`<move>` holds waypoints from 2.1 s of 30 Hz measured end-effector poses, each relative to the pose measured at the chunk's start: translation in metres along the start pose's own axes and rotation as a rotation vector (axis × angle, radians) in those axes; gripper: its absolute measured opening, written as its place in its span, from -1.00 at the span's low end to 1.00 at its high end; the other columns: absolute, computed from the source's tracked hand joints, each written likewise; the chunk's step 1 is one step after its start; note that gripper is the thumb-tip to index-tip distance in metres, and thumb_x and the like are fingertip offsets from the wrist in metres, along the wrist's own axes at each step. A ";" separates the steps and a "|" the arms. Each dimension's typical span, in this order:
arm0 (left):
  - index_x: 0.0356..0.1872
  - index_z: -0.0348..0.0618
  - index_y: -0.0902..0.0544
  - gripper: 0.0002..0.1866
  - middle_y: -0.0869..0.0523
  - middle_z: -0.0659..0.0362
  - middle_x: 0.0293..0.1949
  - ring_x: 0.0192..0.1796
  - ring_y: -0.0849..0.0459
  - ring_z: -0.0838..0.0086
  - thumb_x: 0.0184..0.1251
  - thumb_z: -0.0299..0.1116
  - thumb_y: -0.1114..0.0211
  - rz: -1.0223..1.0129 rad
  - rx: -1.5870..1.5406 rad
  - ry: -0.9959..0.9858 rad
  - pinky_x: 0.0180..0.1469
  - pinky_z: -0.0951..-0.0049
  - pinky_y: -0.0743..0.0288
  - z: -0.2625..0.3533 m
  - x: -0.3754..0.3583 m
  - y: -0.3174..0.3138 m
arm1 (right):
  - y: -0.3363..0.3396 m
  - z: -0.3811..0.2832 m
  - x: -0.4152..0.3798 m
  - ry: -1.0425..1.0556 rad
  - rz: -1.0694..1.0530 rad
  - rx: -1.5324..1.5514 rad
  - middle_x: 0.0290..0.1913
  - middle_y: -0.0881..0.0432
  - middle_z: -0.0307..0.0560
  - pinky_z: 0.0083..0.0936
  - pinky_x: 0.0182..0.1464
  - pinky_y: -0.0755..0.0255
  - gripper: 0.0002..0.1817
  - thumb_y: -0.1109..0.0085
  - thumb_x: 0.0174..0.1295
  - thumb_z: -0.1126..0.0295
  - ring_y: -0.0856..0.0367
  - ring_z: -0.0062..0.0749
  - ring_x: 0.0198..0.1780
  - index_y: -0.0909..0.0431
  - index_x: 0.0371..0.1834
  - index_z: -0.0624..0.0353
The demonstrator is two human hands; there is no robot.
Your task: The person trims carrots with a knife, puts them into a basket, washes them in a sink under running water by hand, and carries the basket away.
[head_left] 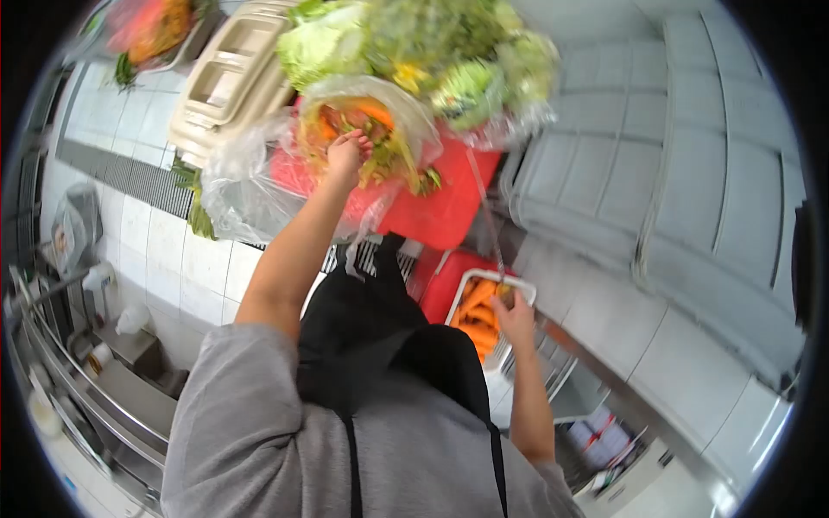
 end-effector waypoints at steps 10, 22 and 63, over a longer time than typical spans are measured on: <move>-0.39 -0.18 -0.61 -0.81 -0.64 0.06 -0.41 -0.35 -0.64 0.44 -0.13 -0.46 -0.24 0.190 0.829 0.184 -0.41 0.47 -0.49 -0.003 0.086 -0.036 | -0.058 -0.067 0.063 0.050 -0.326 -0.044 -0.41 -0.54 0.27 -0.20 -0.24 -0.37 -0.55 -0.13 0.03 0.06 -0.52 0.11 -0.26 -0.42 -0.32 0.31; -0.33 -0.15 -0.57 -0.80 -0.63 0.15 -0.38 -0.34 -0.61 0.41 0.07 -0.28 -0.17 0.130 0.603 0.055 -0.36 0.49 -0.49 -0.004 0.136 -0.041 | -0.066 -0.058 0.097 -0.040 -0.334 0.042 -0.34 -0.53 0.31 -0.17 -0.15 -0.35 -0.53 -0.11 0.03 0.06 -0.49 0.16 -0.18 -0.42 -0.29 0.34; -0.12 -0.06 -0.30 -0.54 -0.51 0.19 -0.29 -0.25 -0.52 0.43 -0.04 -0.34 -0.32 0.202 -0.148 -0.245 -0.27 0.43 -0.46 0.000 -0.050 -0.013 | -0.019 -0.015 0.013 -0.022 -0.011 0.215 -0.59 -0.49 -0.05 -0.45 -0.45 -0.36 -0.64 -0.16 0.05 0.16 -0.51 -0.36 -0.54 -0.41 -0.31 0.27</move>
Point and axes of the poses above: each hand's wrist, its own x-axis towards the middle knuckle, its own y-axis out of the back of the hand, z = x × y, the point moved 10 cm from there along x, towards the middle knuckle
